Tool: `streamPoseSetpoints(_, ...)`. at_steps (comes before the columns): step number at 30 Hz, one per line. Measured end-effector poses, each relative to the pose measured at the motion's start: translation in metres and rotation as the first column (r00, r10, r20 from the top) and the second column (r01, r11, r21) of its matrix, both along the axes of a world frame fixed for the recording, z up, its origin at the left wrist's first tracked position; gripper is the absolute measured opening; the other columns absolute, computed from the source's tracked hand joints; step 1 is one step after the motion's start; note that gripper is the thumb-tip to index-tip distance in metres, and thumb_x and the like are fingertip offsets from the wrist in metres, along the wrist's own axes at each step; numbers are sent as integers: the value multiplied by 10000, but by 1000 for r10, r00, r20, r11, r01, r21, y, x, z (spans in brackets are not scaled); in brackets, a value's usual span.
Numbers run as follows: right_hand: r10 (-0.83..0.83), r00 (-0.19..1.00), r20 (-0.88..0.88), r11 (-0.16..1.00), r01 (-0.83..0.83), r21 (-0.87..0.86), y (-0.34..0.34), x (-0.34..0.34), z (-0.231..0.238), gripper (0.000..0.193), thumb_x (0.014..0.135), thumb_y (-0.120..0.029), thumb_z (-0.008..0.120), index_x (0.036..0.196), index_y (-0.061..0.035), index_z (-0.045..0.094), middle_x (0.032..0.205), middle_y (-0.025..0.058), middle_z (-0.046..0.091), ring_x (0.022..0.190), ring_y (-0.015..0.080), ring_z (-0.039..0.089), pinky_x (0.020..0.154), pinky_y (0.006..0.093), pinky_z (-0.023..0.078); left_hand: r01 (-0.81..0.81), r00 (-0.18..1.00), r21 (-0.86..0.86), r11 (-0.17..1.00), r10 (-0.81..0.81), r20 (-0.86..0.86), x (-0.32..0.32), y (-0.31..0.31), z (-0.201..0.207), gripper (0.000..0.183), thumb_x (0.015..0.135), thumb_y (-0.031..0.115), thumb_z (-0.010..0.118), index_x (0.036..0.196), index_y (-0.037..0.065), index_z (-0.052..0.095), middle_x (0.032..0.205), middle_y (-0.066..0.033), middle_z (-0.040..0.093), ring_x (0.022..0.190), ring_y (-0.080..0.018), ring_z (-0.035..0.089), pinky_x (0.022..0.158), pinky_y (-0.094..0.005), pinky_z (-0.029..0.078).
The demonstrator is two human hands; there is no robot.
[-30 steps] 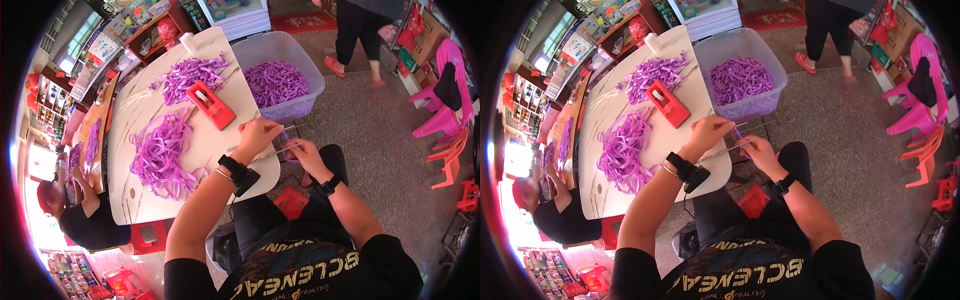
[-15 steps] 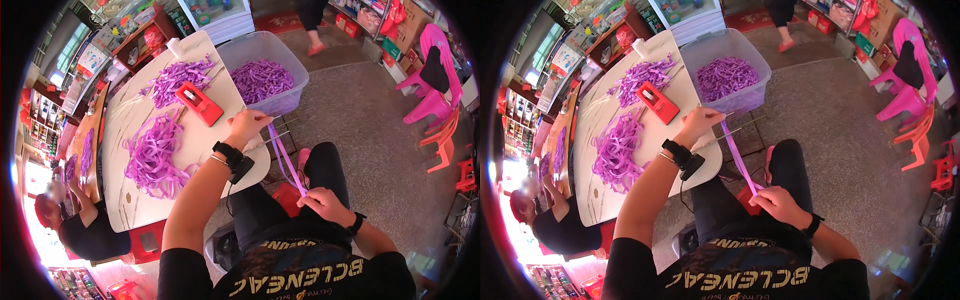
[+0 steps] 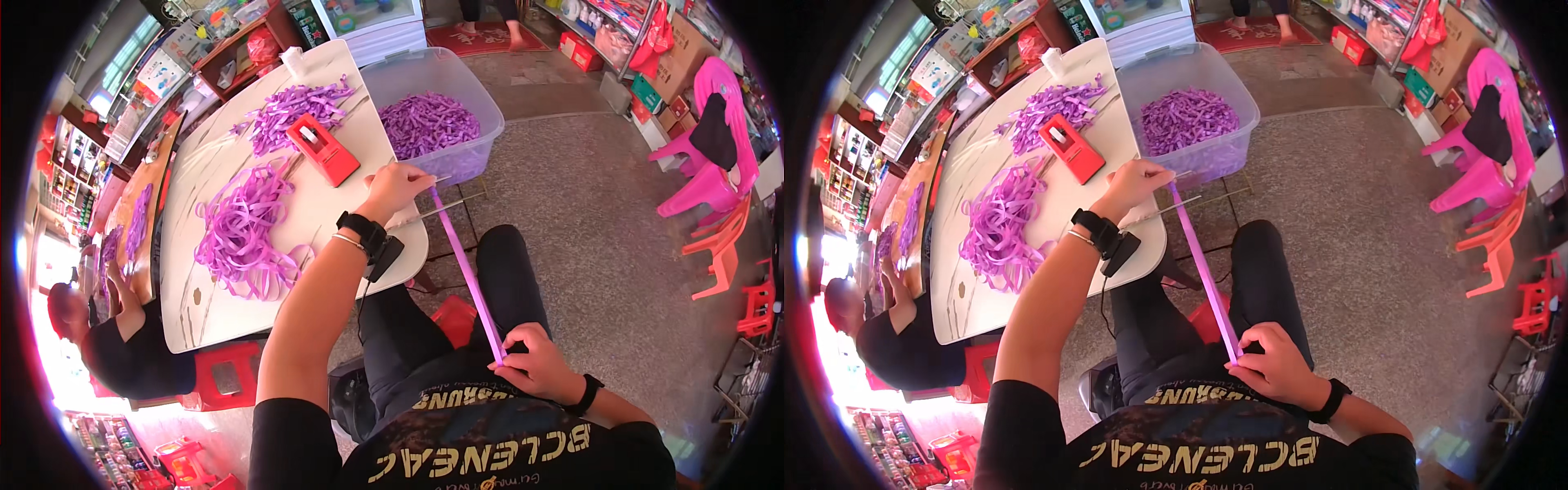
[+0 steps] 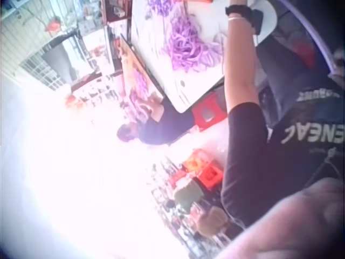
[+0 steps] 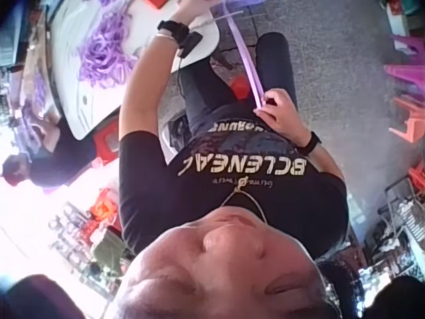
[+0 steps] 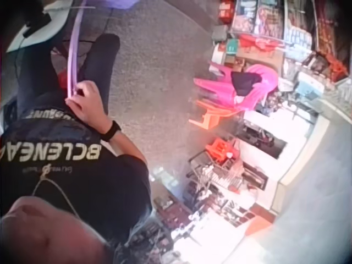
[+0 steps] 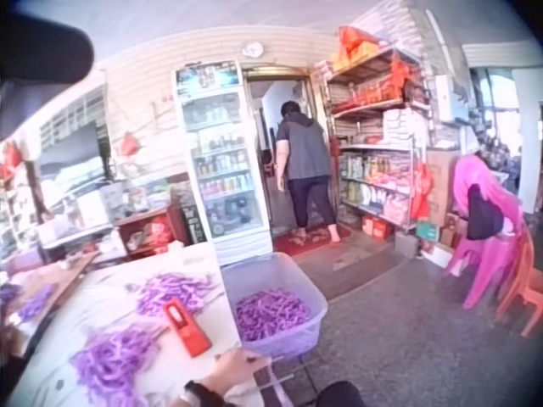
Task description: Tying purple plastic ribbons into loops using a small wooden jig.
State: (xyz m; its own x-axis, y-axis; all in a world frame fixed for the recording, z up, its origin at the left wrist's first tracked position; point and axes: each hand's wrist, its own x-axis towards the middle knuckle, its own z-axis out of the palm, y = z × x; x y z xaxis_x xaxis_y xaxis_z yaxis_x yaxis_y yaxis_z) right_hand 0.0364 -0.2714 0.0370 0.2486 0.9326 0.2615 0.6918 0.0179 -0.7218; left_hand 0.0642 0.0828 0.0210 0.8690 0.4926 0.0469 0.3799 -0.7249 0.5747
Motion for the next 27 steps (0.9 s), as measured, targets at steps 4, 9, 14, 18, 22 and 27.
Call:
streamPoseSetpoints(4, -5, 997, -74, 998, 0, -63, -4, -1, -8, 117, 692, -129, 681, 808, -132, 689, 799, 35, 453, 791, 200, 458, 700, 274, 381, -12, 1000, 14, 1000, 12, -20, -1, -5, 3, 236, 708, 403, 633, 773, 185, 695, 676, 11, 637, 668, -164, 579, 632, -345, 279)
streamPoseSetpoints(9, 32, 897, -441, 987, -98, -127, -7, 4, -29, 108, 764, -117, 628, 852, -97, 688, 759, 16, 445, 767, 137, 452, 688, 237, 373, -5, 999, 20, 1000, 6, -32, 0, -6, 6, 220, 725, 386, 625, 765, 180, 693, 673, 21, 635, 661, -161, 574, 650, -350, 278)
streamPoseSetpoints(14, 43, 630, -775, 963, -233, -135, -7, 8, -30, 144, 824, -102, 569, 905, -47, 674, 779, -7, 451, 788, 86, 439, 696, 209, 360, -3, 997, 19, 1000, 4, -76, -1, -6, 10, 264, 731, 410, 619, 782, 160, 685, 698, 9, 625, 688, -159, 570, 646, -344, 290)
streamPoseSetpoints(18, 61, 624, -779, 951, -273, -145, -5, 7, -31, 156, 840, -106, 550, 918, -46, 671, 792, -2, 467, 769, 83, 434, 685, 202, 353, 13, 995, 12, 1000, -12, -95, -2, -2, 7, 304, 736, 427, 615, 801, 137, 677, 721, -5, 613, 715, -161, 567, 631, -339, 304)
streamPoseSetpoints(22, 66, 640, -765, 953, -267, -142, -5, 10, -24, 154, 836, -93, 551, 921, -54, 673, 771, -2, 470, 735, 83, 438, 654, 205, 352, 3, 996, 10, 1000, -2, -85, -2, -4, 7, 305, 735, 426, 617, 796, 133, 676, 719, -8, 612, 712, -164, 566, 636, -339, 304)
streamPoseSetpoints(27, 72, 736, -673, 963, -226, -144, -7, 13, -2, 140, 819, -114, 577, 903, -74, 681, 701, 6, 491, 681, 100, 470, 625, 222, 385, -11, 994, 21, 1000, 14, -105, 0, -6, 11, 306, 728, 429, 622, 785, 133, 676, 707, -10, 607, 695, -164, 559, 631, -355, 285)
